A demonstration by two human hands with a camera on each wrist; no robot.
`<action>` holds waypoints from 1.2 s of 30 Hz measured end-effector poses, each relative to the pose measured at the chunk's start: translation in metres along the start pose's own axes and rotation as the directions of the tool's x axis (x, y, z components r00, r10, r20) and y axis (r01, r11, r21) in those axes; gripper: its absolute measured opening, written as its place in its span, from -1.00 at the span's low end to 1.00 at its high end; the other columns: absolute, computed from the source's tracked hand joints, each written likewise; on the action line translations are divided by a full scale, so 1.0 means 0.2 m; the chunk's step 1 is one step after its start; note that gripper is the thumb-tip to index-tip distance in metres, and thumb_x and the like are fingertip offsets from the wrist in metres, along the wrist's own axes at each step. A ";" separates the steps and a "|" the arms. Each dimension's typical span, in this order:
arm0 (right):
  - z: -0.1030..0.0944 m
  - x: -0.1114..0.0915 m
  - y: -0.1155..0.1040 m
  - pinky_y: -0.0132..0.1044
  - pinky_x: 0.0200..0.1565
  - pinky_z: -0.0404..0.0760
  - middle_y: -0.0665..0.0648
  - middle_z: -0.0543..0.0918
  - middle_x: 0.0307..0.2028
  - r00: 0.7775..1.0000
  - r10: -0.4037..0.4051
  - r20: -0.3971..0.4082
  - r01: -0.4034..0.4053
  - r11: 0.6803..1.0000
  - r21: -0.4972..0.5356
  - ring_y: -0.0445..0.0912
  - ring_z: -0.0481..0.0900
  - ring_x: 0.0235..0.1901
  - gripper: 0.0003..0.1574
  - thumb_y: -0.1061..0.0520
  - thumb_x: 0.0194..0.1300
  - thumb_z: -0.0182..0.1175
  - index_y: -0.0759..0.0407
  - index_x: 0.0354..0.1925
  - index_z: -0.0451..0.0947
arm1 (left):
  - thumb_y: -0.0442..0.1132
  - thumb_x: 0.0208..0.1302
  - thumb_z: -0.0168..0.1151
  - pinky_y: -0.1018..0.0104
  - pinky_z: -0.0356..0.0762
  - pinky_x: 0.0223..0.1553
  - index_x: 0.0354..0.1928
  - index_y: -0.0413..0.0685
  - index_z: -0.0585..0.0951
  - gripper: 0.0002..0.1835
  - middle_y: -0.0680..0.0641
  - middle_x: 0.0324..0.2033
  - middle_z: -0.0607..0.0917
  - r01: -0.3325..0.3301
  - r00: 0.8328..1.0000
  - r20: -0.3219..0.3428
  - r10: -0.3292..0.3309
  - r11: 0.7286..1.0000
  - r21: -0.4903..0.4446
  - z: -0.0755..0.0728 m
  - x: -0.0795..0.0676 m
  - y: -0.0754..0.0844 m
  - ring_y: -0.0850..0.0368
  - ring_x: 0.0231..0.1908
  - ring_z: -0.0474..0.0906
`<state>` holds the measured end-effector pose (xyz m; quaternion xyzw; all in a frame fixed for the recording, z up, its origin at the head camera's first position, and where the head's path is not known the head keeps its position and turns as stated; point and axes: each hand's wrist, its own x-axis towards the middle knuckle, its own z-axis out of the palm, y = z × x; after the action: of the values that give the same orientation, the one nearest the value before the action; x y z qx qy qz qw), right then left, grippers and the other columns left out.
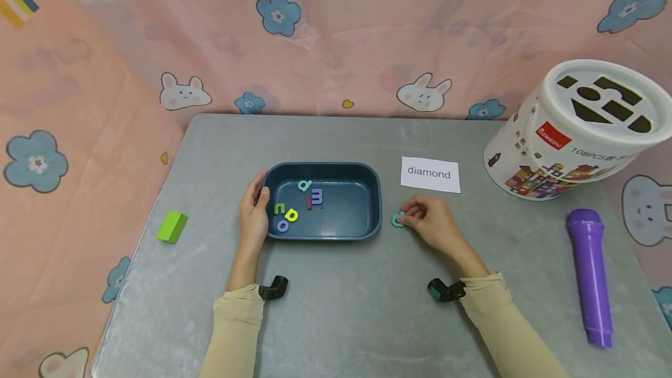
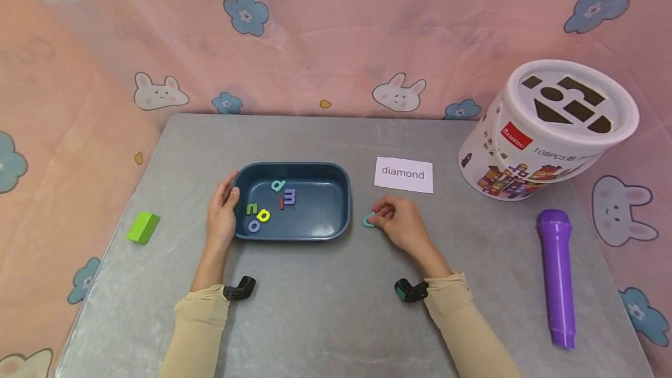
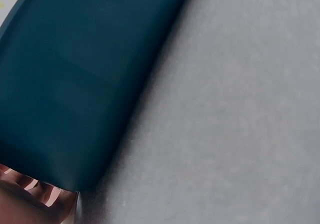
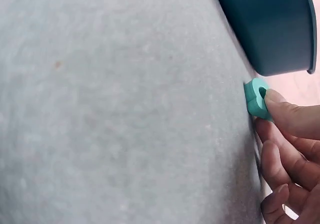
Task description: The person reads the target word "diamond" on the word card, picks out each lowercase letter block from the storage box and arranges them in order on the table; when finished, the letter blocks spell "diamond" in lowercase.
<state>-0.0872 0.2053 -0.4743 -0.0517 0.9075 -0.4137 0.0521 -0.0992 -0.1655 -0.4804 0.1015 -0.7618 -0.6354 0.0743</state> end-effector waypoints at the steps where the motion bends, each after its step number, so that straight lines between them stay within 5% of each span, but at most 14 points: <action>1: 0.00 0.00 0.00 -0.43 -0.37 0.51 0.17 0.77 -0.42 1.000 0.000 -0.003 0.000 1.000 -0.003 -0.17 0.59 -0.47 -0.82 0.28 0.22 0.54 0.30 -0.26 0.72 | -0.29 0.69 -0.03 -0.11 0.12 0.62 0.54 -0.12 0.42 -0.52 -0.21 0.55 0.42 0.000 1.000 -0.002 0.000 1.000 -0.002 0.00 0.00 0.00 -0.15 0.59 0.24; 14: 0.04 0.00 -0.02 -0.33 -0.37 0.43 0.17 0.75 -0.41 0.998 -0.005 -0.070 -0.003 0.994 -0.110 -0.12 0.50 -0.46 -0.81 0.23 0.21 0.56 0.27 -0.24 0.75 | -0.31 0.69 -0.04 -0.10 0.11 0.62 0.54 -0.12 0.42 -0.52 -0.20 0.55 0.42 0.011 1.000 -0.005 -0.012 1.000 -0.016 -0.01 -0.01 0.00 -0.14 0.59 0.23; 19: 0.05 -0.03 -0.09 -0.14 -0.28 0.49 0.18 0.75 -0.33 0.990 -0.028 -0.135 0.000 0.980 -0.200 0.01 0.60 -0.36 -0.72 0.26 0.17 0.57 0.25 -0.17 0.70 | -0.29 0.69 -0.04 -0.09 0.12 0.62 0.54 -0.12 0.42 -0.52 -0.19 0.56 0.41 0.015 1.000 -0.003 -0.015 1.000 -0.013 -0.01 0.00 0.00 -0.14 0.60 0.23; 24: 0.06 -0.03 -0.16 -0.15 -0.30 0.47 0.17 0.73 -0.32 0.967 -0.057 -0.249 0.011 0.984 -0.180 0.02 0.62 -0.36 -0.62 0.27 0.21 0.55 0.25 -0.02 0.68 | -0.30 0.69 -0.04 -0.09 0.11 0.63 0.54 -0.12 0.42 -0.52 -0.20 0.56 0.41 0.011 1.000 0.006 -0.011 1.000 -0.020 -0.01 0.00 0.00 -0.14 0.60 0.23; 30: 0.12 0.01 -0.28 -0.18 -0.29 0.50 0.20 0.75 -0.27 0.900 -0.300 -0.317 0.268 0.953 -0.141 0.04 0.64 -0.28 -0.63 0.31 0.15 0.58 0.27 -0.07 0.71 | -0.31 0.69 -0.05 -0.08 0.11 0.63 0.54 -0.13 0.43 -0.52 -0.20 0.55 0.42 0.013 1.000 0.004 -0.013 1.000 -0.026 -0.01 0.00 0.00 -0.13 0.60 0.23; 33: 0.17 0.03 -0.36 -0.11 -0.19 0.62 0.22 0.74 -0.17 0.874 -0.417 -0.249 0.400 0.909 -0.119 0.07 0.66 -0.17 -0.57 0.30 0.14 0.60 0.27 -0.02 0.70 | -0.30 0.69 -0.05 -0.08 0.12 0.62 0.55 -0.11 0.42 -0.52 -0.19 0.56 0.41 0.018 1.000 0.007 -0.018 1.000 -0.023 -0.01 0.00 0.01 -0.12 0.60 0.23; 36: 0.23 0.05 -0.43 -0.02 -0.09 0.70 0.24 0.74 -0.04 0.883 -0.449 -0.134 0.444 0.893 -0.067 0.10 0.68 -0.07 -0.43 0.24 0.16 0.60 0.26 0.13 0.67 | -0.28 0.70 -0.05 -0.09 0.13 0.62 0.56 -0.09 0.41 -0.52 -0.18 0.57 0.40 0.023 1.000 0.013 -0.023 1.000 -0.017 -0.01 0.00 0.01 -0.13 0.60 0.22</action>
<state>-0.0868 0.1136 -0.4404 -0.2298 0.8794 -0.4016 -0.1120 -0.0997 -0.1670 -0.4783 0.1055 -0.7555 -0.6435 0.0627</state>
